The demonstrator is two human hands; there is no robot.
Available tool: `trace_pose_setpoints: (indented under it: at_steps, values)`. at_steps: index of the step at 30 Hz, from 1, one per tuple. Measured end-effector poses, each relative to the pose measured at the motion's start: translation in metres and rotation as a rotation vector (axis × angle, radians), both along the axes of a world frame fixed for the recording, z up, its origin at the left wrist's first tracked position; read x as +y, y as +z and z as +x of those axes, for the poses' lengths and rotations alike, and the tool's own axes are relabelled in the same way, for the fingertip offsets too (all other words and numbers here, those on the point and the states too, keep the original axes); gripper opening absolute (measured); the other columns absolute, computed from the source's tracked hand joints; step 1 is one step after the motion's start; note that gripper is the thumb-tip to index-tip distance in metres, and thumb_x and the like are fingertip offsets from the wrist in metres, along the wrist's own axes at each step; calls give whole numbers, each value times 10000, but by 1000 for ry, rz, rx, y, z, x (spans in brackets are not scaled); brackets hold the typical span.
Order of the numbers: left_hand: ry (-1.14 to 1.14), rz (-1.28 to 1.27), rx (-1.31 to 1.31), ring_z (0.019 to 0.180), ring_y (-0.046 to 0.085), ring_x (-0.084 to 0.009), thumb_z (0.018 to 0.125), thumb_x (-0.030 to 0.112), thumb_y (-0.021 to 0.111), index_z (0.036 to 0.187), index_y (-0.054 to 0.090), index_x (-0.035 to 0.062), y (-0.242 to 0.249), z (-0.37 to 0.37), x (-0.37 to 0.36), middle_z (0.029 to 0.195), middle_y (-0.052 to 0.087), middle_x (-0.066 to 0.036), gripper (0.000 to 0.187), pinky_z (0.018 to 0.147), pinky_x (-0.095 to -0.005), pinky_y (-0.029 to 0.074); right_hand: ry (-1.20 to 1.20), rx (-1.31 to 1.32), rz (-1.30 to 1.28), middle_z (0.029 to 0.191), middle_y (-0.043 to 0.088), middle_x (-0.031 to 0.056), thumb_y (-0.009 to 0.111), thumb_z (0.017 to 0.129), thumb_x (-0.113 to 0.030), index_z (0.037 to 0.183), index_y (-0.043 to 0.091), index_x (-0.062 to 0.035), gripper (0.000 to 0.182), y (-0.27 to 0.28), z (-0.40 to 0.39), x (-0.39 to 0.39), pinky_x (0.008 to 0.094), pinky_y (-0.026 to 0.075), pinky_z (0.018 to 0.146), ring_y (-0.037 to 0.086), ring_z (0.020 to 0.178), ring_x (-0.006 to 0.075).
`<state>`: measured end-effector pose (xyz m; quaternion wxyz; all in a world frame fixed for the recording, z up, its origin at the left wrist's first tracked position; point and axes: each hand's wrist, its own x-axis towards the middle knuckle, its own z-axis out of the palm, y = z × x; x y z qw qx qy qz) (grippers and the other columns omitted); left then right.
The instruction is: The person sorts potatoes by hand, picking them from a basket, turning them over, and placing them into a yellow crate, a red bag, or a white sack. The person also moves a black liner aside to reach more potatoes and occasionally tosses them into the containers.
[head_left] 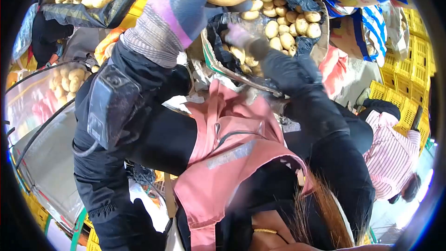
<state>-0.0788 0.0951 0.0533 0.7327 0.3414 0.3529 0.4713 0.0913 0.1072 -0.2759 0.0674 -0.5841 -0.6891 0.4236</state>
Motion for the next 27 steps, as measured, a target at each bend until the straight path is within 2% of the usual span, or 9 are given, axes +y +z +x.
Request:
trace_pose_setpoints:
  at_steps: [3, 6, 10, 15, 16, 19, 22, 25, 27]
  values:
    - [246, 756, 490, 1037, 630, -227, 952, 132, 564, 1268, 504, -69, -18, 6, -5, 1159, 612, -151, 378, 875, -306, 541, 77, -378, 228, 1054, 653, 243, 590, 820, -243, 1168, 578, -14, 417, -63, -18, -18, 458, 512, 841, 618, 1006, 406]
    - [-56, 67, -381, 1045, 615, -211, 905, 107, 599, 1239, 525, -68, -14, -13, 14, 1188, 588, -161, 384, 886, -299, 523, -188, -3, -387, 1158, 594, 192, 586, 899, -293, 1231, 557, -64, 404, -33, -3, 8, 398, 526, 748, 617, 928, 303]
    - [-89, 65, 358, 1039, 562, -161, 811, 6, 639, 1305, 458, -69, -16, -7, 16, 1223, 560, -110, 532, 904, -255, 463, -592, 679, -488, 962, 679, 60, 527, 970, -401, 1144, 611, -34, 415, 107, 20, 22, 299, 504, 781, 635, 845, 183]
    - [-119, 336, 619, 1091, 547, -148, 835, 80, 727, 1340, 414, -34, -18, 6, -13, 1220, 557, -100, 605, 951, -266, 449, -151, 1086, -590, 1074, 648, 80, 397, 1012, -487, 1302, 502, -36, 546, 267, 37, 8, 217, 514, 577, 674, 753, 160]
    - [-177, 212, 470, 1087, 549, -141, 837, 78, 726, 1328, 430, -26, -14, 7, -14, 1209, 562, -94, 582, 950, -263, 449, -96, 1139, -638, 1153, 645, 103, 409, 1015, -452, 1368, 452, -40, 544, 271, 47, 13, 281, 555, 727, 660, 834, 133]
    - [-228, 160, 298, 1051, 586, -175, 888, 167, 643, 1293, 483, -7, -4, 9, -19, 1187, 581, -114, 469, 913, -304, 486, -218, 853, -258, 910, 674, 62, 466, 985, -451, 1168, 575, -61, 445, 194, 45, 35, 277, 522, 628, 638, 764, 151]
    - [-163, 125, 176, 851, 656, -244, 963, 509, 436, 1238, 545, 1, -15, 9, -21, 1075, 631, -160, 588, 757, -363, 566, 382, -20, 648, 851, 646, 134, 565, 829, -252, 1023, 582, -60, 273, -29, 93, 29, 394, 519, 645, 639, 748, 281]
    - [-78, -36, 87, 726, 673, -206, 935, 651, 393, 1180, 574, 15, -40, -3, -3, 937, 676, -137, 705, 662, -339, 579, 260, -246, 286, 1001, 624, 206, 549, 779, -194, 1082, 591, -100, 320, -107, 86, -20, 458, 528, 748, 643, 870, 361]
    - [145, 886, 812, 850, 676, -225, 946, 312, 549, 1329, 413, 15, -47, -16, -4, 1063, 648, -170, 503, 748, -341, 580, 227, -335, 293, 1113, 602, 238, 549, 753, -175, 1100, 599, -106, 357, -130, 82, -27, 473, 529, 802, 635, 953, 399]
